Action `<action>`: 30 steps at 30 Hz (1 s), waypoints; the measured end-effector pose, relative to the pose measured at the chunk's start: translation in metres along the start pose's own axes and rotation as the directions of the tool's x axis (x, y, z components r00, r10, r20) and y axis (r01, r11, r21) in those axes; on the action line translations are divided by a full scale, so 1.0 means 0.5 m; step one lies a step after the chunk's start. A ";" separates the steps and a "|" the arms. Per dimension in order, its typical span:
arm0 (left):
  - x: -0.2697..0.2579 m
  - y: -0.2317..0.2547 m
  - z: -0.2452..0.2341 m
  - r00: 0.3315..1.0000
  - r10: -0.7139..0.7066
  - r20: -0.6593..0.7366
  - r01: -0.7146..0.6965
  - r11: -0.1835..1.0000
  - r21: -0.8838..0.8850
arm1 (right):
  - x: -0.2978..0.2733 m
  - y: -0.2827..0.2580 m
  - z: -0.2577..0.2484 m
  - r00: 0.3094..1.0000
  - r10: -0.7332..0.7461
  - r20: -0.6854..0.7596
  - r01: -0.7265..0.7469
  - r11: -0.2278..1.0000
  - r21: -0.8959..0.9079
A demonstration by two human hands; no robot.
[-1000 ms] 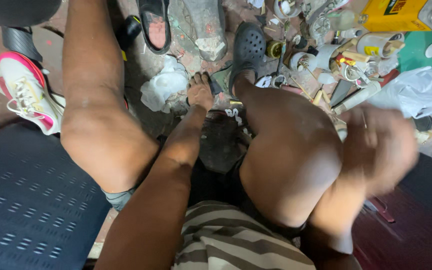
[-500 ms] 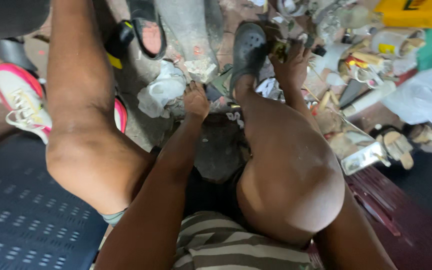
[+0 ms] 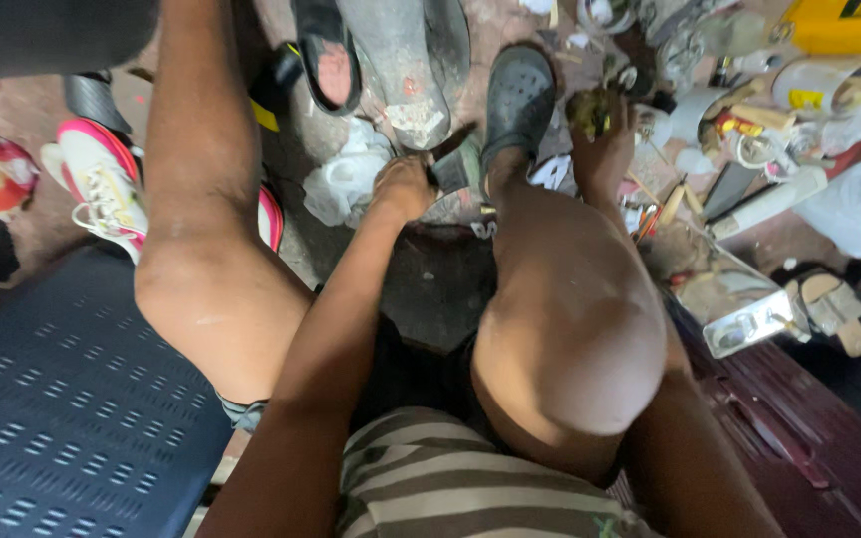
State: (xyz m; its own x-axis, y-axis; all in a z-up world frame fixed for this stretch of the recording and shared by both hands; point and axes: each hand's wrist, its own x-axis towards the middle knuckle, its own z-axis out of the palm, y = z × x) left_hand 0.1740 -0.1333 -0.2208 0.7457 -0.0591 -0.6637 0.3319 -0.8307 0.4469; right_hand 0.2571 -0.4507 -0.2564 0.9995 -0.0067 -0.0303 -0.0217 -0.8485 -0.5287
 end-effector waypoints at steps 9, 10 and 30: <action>-0.269 0.108 -0.226 0.864 0.146 -0.482 -0.216 0.972 -0.094 | -0.035 -0.246 -0.261 0.987 0.150 0.050 -0.158 0.957 0.242; -0.288 0.108 -0.226 0.824 0.201 -0.530 -0.269 0.961 -0.055 | -0.035 -0.280 -0.293 0.965 0.246 0.096 -0.263 0.928 0.262; -0.360 0.128 -0.295 0.563 0.221 -0.796 -0.703 0.634 -0.322 | -0.116 -0.891 -0.537 0.619 -0.600 0.506 0.749 0.644 -0.152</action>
State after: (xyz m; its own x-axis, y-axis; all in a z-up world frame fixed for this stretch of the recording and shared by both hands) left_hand 0.1462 -0.0941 0.0160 0.9533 0.2241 0.2024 -0.1281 -0.3068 0.9431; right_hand 0.2149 -0.2145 0.2086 0.6207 0.7731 -0.1305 0.7384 -0.6324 -0.2342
